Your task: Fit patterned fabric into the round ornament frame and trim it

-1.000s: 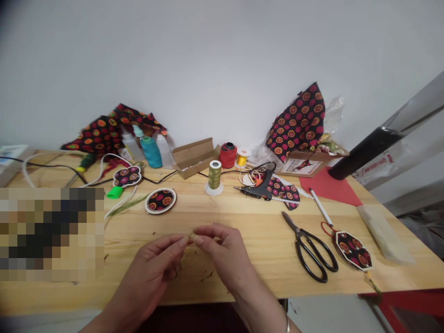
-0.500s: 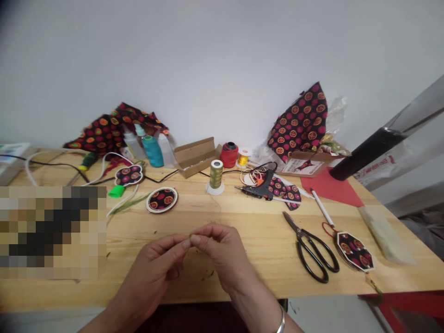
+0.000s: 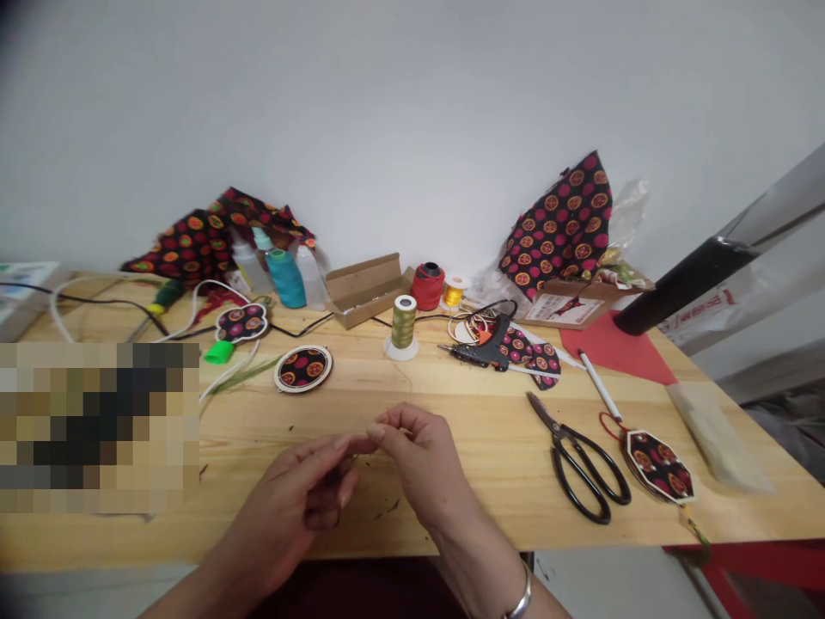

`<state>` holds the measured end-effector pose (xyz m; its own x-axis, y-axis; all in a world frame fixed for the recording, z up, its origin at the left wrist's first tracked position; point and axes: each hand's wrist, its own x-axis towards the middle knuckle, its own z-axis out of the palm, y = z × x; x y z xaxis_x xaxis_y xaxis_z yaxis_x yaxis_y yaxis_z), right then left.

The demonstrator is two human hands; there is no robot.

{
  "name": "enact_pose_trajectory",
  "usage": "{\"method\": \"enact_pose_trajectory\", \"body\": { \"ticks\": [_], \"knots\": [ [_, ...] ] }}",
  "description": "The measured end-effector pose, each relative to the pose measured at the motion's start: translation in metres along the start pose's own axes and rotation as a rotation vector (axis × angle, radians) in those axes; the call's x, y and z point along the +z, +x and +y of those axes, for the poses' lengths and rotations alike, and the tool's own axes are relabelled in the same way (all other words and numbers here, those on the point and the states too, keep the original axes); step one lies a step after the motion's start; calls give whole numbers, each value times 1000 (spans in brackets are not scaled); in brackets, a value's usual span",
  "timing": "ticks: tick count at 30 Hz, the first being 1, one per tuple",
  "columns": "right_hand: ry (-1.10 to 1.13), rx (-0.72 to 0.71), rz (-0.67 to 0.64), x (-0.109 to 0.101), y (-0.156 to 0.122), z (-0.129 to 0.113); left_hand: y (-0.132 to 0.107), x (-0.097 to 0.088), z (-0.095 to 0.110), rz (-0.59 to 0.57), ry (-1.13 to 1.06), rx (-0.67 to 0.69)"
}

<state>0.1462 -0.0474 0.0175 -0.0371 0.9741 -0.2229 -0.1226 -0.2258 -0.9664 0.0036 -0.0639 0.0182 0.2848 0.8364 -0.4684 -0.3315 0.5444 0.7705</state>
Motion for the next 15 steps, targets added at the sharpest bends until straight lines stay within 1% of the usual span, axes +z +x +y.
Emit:
{"method": "enact_pose_trajectory", "body": {
  "ticks": [5,12,15],
  "knots": [
    [-22,-17,8,-4,0,0,1,-2,-3,-25,-31,11],
    [-46,-28,25,-9,1,2,1,-2,-3,-11,-141,21],
    [-50,-27,32,-9,0,1,2,-3,-2,1,-179,4]
  ]
}}
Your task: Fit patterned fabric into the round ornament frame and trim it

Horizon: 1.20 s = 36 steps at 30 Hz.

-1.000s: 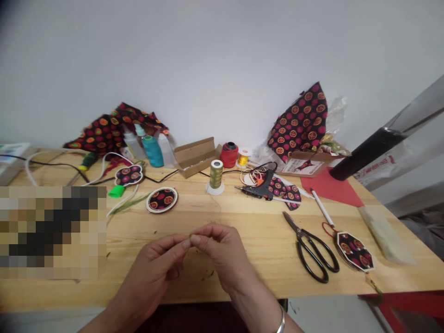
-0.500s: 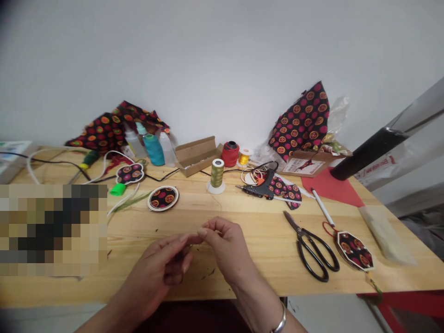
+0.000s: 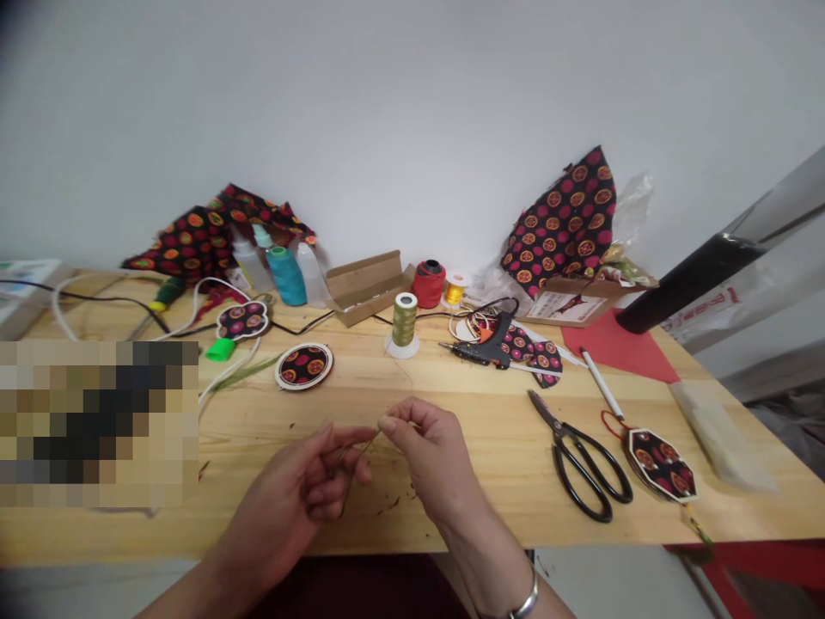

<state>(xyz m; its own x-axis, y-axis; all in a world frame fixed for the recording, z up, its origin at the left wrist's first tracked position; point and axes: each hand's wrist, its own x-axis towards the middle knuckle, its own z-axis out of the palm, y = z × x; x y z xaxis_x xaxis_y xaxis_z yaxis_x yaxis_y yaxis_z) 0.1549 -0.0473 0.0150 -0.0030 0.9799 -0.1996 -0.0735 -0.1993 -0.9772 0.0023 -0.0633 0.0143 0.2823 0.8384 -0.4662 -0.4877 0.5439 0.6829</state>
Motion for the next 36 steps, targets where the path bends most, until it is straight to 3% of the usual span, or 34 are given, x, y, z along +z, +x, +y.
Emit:
{"method": "enact_pose_trajectory", "body": {
  "ticks": [12,18,30,36],
  "knots": [
    [22,-40,19,-5,-1,-3,0,4,-1,65,-21,88],
    [21,-91,39,-16,-3,-8,6,0,-4,113,11,241],
    [-97,-282,127,-31,-2,-30,6,-10,6,429,400,541],
    [-172,-372,151,-29,-6,-45,3,-8,15,399,525,809]
  ]
}}
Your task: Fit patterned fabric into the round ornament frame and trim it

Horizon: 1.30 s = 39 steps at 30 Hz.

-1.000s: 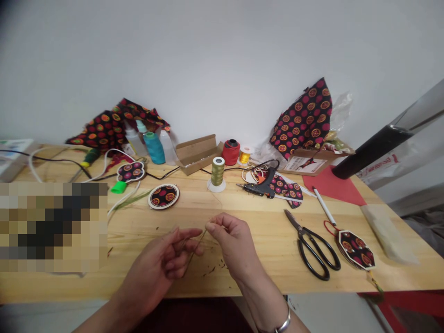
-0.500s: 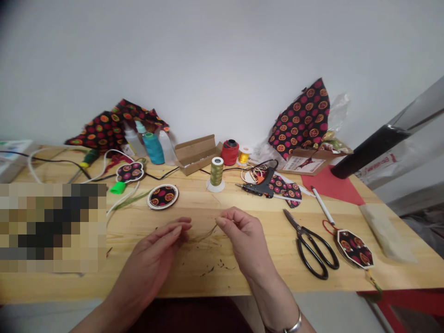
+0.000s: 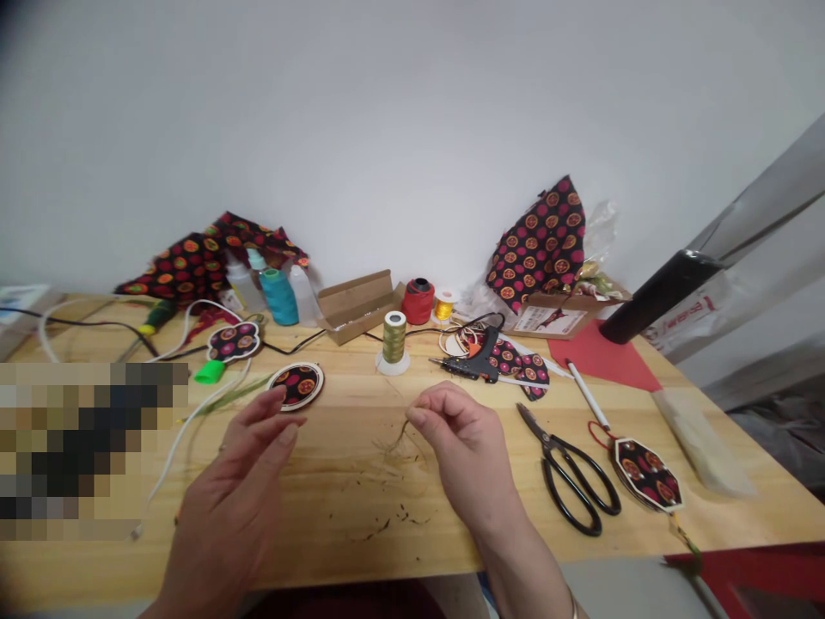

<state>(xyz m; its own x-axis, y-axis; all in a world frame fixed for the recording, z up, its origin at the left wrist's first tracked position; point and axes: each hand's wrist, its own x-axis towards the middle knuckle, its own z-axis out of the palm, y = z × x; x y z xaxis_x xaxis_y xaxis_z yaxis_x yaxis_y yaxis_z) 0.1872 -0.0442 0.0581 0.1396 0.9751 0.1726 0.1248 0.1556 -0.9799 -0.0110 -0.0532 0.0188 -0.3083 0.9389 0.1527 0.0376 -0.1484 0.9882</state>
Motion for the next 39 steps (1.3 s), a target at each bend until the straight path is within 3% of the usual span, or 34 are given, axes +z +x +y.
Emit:
{"method": "enact_pose_trajectory", "body": {
  "ticks": [4,9,13,24,33,39],
  "knots": [
    [-92,-44,-59,7,0,-4,4,2,9,-56,-17,33],
    [-131,-102,-107,20,-4,-7,7,13,27,-402,49,-97],
    [-138,-109,-135,24,-7,-6,6,20,33,-540,-25,-177],
    [-70,-58,-106,17,-5,4,4,19,30,-559,57,-197],
    [65,-41,59,-11,4,17,7,13,18,-503,93,-313],
    [31,-28,154,-24,4,25,10,12,15,-487,82,-322]
  ]
}}
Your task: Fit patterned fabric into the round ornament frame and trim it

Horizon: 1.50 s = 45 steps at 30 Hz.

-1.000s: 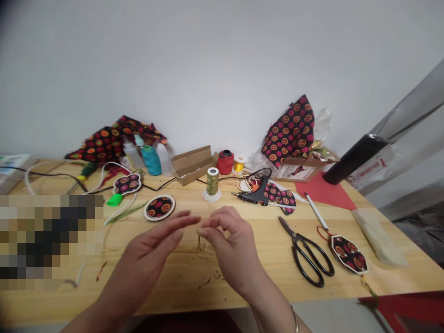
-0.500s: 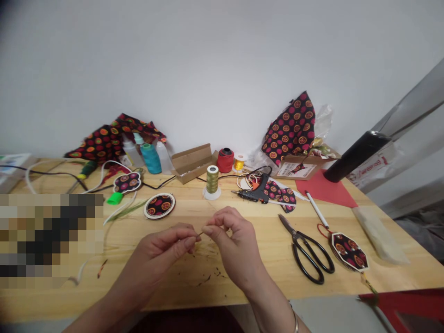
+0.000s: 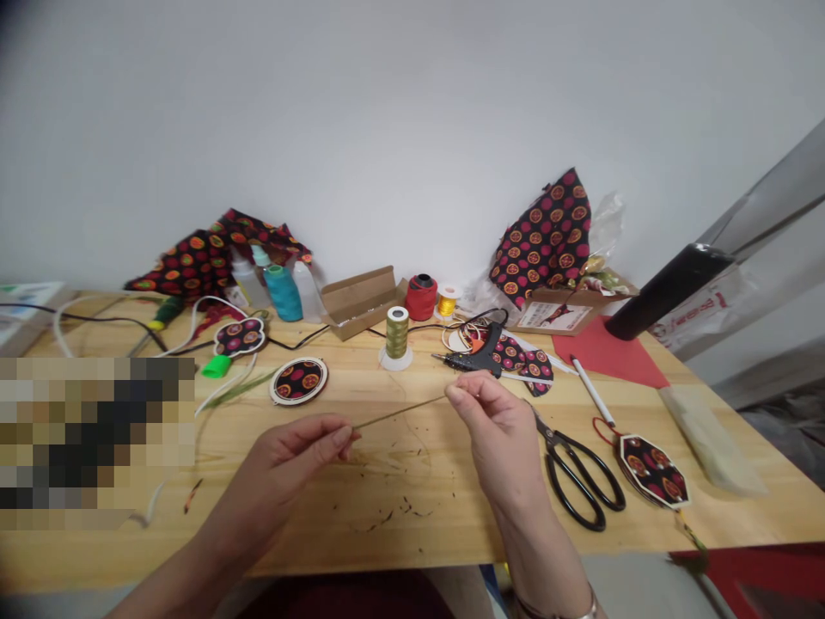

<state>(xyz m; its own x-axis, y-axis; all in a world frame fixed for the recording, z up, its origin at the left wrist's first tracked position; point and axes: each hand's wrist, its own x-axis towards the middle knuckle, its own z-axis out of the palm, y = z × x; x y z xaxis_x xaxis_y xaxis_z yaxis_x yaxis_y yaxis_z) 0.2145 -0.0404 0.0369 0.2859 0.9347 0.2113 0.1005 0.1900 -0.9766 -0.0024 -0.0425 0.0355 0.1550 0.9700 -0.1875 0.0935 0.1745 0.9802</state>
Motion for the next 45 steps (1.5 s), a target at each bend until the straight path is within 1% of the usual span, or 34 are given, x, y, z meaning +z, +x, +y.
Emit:
{"method": "enact_pose_trajectory", "body": {
  "ticks": [2,3,5,7,9,10,11,12,14,16,17,19,22,25,29,34,38,42,45],
  "knots": [
    [-64,4,17,-3,0,3,0,-1,2,-5,36,-1],
    [-134,-4,10,-5,1,4,0,-2,3,-12,59,0],
    [-322,-39,-14,-9,4,8,0,-3,6,-18,114,8],
    [-490,-91,3,-13,8,11,-1,-4,8,-17,178,40],
    [-563,-146,73,-13,8,10,-1,-4,8,-26,237,101],
    [-564,-189,85,-11,6,8,-1,-4,7,-38,263,136],
    [-559,-243,57,-7,3,6,-1,-4,6,-52,285,166],
    [-539,-300,-13,-2,-1,2,-1,-3,5,-59,305,194],
    [-460,-368,-248,11,-12,-3,-1,-2,2,-79,340,241],
    [-365,-330,-463,24,-21,-7,-2,-1,0,-98,363,272],
    [-323,-287,-533,29,-25,-7,-2,-1,0,-109,366,279],
    [-255,-206,-591,37,-30,-4,-3,-1,-1,-133,357,276],
    [-193,-142,-590,41,-31,3,-4,-2,-2,-160,349,264],
    [-215,-129,-568,41,-31,6,-3,-3,-4,-173,359,278],
    [-323,-230,-538,40,-29,4,-3,-1,-6,-162,411,300],
    [-387,-331,-526,39,-28,2,-4,0,-9,-148,450,301],
    [-466,-339,-525,36,-27,1,-2,0,-10,-122,452,288],
    [-525,-318,-477,31,-24,1,0,-5,-10,-113,438,269],
    [-540,-314,-441,27,-22,0,3,-10,-13,-85,444,237]
  ]
}}
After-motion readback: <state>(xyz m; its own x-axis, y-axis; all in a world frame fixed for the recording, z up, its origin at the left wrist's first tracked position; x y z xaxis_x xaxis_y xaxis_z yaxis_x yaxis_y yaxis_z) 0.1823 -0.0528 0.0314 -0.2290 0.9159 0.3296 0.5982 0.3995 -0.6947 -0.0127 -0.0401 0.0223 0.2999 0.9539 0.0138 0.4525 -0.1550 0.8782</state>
